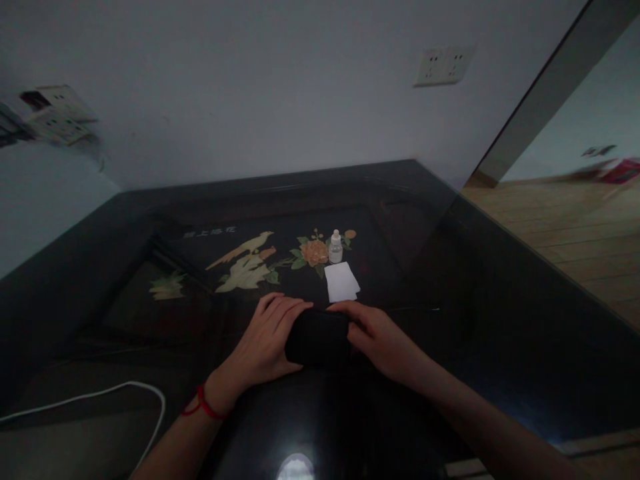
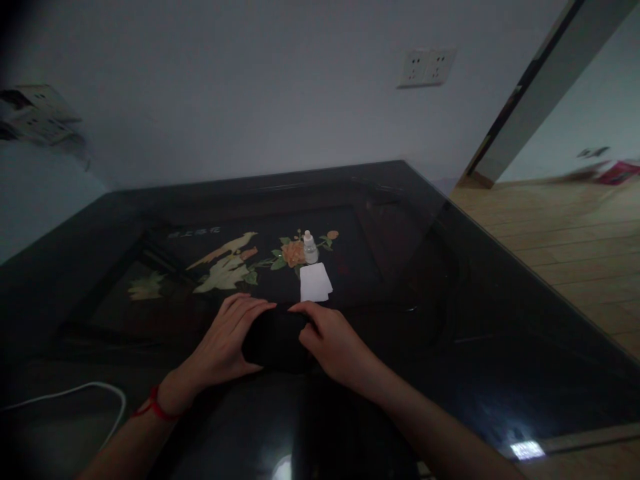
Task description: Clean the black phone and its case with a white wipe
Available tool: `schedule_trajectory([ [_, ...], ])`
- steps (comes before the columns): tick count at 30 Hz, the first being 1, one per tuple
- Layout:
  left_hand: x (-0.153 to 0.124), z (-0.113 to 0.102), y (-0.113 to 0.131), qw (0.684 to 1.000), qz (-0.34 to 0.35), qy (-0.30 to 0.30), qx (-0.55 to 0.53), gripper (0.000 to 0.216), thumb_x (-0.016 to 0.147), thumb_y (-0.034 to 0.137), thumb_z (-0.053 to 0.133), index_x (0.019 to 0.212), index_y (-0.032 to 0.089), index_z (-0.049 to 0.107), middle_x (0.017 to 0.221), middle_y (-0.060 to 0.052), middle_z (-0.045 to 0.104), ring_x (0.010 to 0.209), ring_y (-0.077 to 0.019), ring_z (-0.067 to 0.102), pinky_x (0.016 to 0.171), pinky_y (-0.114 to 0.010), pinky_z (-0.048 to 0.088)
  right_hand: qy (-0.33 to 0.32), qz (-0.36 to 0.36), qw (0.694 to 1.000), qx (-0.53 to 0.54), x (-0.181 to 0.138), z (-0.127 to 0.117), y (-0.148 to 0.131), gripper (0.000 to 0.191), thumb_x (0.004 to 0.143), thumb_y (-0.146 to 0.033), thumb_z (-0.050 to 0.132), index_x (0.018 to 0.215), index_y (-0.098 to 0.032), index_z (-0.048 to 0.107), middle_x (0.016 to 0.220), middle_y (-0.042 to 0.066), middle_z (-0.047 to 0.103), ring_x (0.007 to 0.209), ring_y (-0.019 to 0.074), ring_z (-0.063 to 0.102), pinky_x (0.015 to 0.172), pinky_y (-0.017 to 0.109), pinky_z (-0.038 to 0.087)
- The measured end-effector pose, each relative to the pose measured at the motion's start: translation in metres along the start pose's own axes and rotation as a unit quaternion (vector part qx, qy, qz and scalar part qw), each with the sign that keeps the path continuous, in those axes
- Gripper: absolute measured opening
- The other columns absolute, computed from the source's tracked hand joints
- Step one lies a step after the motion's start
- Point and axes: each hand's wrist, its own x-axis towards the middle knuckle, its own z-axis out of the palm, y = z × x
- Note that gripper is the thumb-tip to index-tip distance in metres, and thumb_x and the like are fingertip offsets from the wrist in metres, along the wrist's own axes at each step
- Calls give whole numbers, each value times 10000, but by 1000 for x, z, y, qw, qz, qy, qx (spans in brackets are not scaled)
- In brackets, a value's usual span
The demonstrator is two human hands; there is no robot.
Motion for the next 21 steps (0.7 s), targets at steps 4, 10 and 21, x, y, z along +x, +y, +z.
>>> schedule_trajectory([
  [4,0,-2,1,999,-24,-26,-15,779,666,428,699,1320,162,368,1224,-137,559,1144,-274,504,1071,-501,241,7,-21,999,-32,3,-1,5,408,751,-30,411,1089,-143,611,1021,77,680,920,180,629,831,301,452],
  [10,-4,-2,-17,965,-211,54,-148,778,783,616,512,1414,203,323,1395,-150,421,1285,-300,386,1080,-495,272,2,7,1000,2,7,-6,7,395,780,-57,415,1106,-155,614,889,38,680,733,141,614,688,257,470],
  [21,-3,9,-21,780,-477,178,-363,334,851,499,389,734,211,511,647,33,475,622,-144,453,574,-236,365,18,-18,1000,-16,1,0,-3,416,764,-74,419,1124,-145,613,846,30,665,708,138,586,643,249,428],
])
